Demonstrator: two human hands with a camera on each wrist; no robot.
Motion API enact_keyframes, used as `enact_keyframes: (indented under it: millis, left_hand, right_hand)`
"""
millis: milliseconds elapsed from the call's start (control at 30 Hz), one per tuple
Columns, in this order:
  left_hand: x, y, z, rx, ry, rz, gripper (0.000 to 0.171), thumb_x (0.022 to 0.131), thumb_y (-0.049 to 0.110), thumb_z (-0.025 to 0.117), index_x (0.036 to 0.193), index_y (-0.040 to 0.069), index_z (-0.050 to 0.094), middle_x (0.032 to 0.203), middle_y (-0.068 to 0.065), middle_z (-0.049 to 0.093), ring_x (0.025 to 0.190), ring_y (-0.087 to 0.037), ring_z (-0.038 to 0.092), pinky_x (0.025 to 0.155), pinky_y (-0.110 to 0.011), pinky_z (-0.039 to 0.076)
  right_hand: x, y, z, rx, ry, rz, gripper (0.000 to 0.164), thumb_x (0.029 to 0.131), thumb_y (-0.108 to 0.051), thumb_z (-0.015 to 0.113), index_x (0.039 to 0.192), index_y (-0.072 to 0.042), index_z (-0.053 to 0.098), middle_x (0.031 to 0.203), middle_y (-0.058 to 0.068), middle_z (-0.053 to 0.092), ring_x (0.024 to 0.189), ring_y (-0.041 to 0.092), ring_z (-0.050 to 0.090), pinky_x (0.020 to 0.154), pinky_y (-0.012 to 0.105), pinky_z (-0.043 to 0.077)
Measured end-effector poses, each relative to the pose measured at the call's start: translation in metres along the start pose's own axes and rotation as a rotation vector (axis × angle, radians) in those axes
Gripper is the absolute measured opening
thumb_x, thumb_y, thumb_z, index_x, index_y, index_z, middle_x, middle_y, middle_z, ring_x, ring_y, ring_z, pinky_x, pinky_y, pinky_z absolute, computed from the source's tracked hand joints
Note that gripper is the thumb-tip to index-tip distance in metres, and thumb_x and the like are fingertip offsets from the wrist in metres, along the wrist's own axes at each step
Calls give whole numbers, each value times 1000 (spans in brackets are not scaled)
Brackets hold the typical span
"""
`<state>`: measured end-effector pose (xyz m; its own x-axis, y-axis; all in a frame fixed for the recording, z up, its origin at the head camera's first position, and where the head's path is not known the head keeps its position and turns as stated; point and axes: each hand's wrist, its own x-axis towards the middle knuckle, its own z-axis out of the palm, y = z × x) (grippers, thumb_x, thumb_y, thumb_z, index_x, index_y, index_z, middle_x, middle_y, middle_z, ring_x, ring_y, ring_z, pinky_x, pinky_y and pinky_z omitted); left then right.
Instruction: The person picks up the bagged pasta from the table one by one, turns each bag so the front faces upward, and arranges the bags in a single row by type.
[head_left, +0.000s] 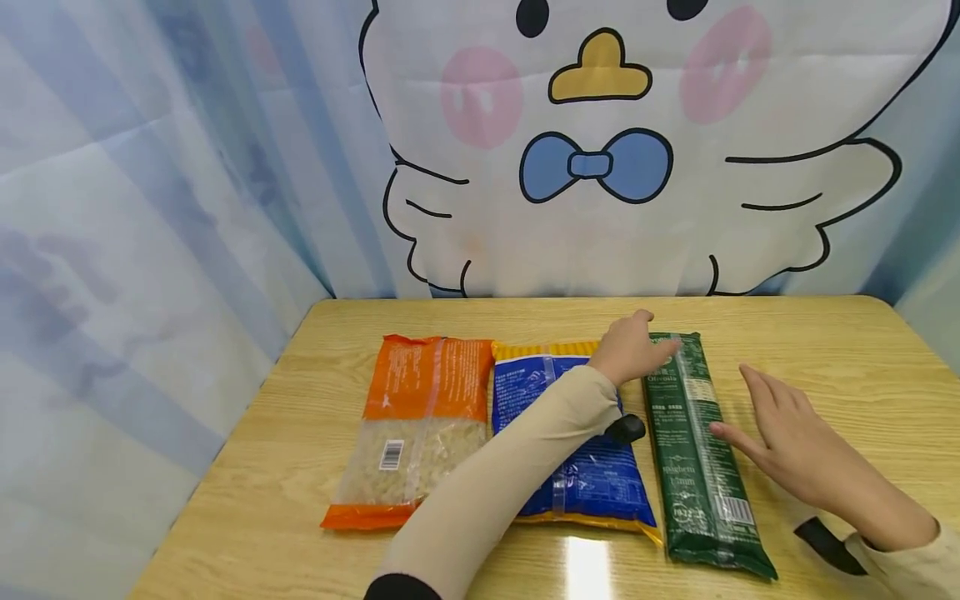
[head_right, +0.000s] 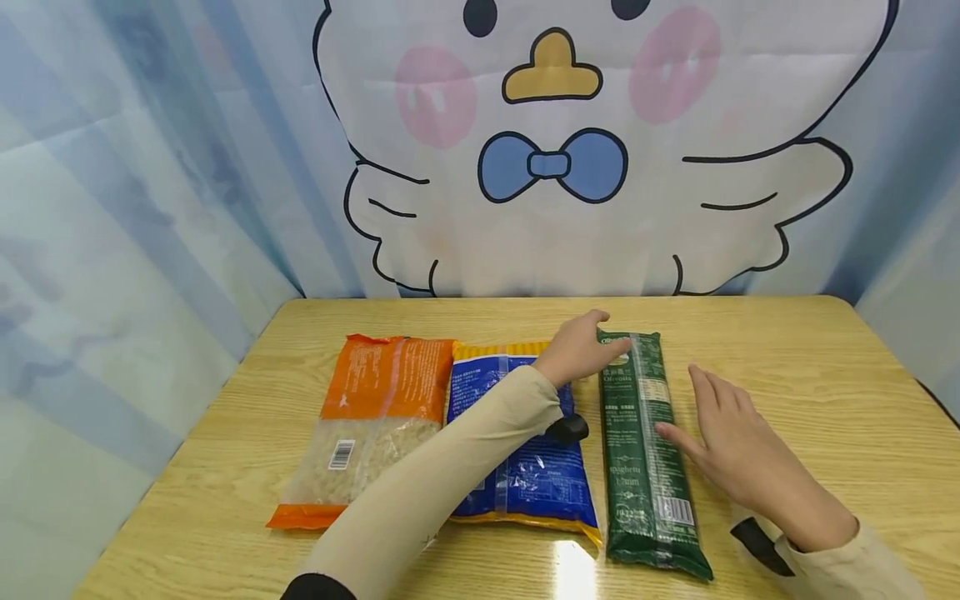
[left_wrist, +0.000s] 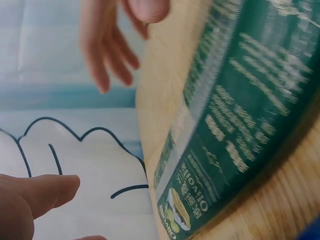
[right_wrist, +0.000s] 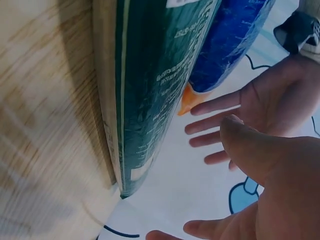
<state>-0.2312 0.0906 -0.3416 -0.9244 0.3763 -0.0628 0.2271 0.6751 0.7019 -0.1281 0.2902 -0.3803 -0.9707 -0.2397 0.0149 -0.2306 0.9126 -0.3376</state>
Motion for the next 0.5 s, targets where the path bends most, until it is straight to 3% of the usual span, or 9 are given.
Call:
enact_keyframes:
  millis: [100, 233, 333, 400, 467, 500]
  left_hand:
    - [5, 2, 3, -57, -15, -42, 59, 98, 41, 60, 148, 12, 46, 139, -6, 59, 113, -19, 64, 89, -29, 55]
    - [10, 1, 4, -146, -54, -101, 60, 98, 40, 60, 147, 8, 46, 137, -9, 59, 85, -20, 66, 69, -29, 56]
    - [12, -2, 7, -188, -91, -124, 38, 99, 37, 61, 115, 3, 63, 95, -6, 65, 63, -24, 59, 58, -33, 56]
    - [13, -3, 9, -179, -99, -125, 31, 99, 35, 61, 95, 4, 62, 80, -2, 58, 65, -26, 64, 58, -34, 58]
    - [14, -6, 12, -176, -109, -135, 31, 99, 33, 62, 85, 6, 57, 70, -1, 47, 63, -26, 64, 56, -35, 58]
    - [15, -6, 13, -180, -110, -144, 29, 98, 32, 62, 90, 5, 60, 74, -1, 51, 64, -26, 66, 56, -35, 58]
  right_hand:
    - [-1, 1, -1, 56, -9, 13, 96, 100, -46, 56, 152, 15, 4, 146, 48, 19, 127, 68, 22, 96, 78, 26]
    - [2, 1, -4, 117, -30, 26, 94, 100, -43, 58, 149, 20, 8, 140, 51, 27, 123, 67, 31, 91, 76, 35]
    - [3, 2, -6, 158, -56, 35, 89, 100, -41, 58, 147, 21, 13, 135, 49, 36, 116, 63, 44, 83, 69, 47]
    - [3, 2, -7, 206, -83, 49, 87, 101, -41, 57, 147, 20, 15, 132, 47, 40, 112, 59, 52, 79, 61, 53]
    - [2, 2, -8, 288, -132, 74, 87, 101, -40, 57, 148, 18, 13, 132, 46, 42, 109, 54, 58, 76, 54, 57]
    - [2, 2, -8, 333, -159, 88, 87, 101, -40, 56, 149, 18, 11, 131, 46, 43, 107, 51, 60, 75, 50, 58]
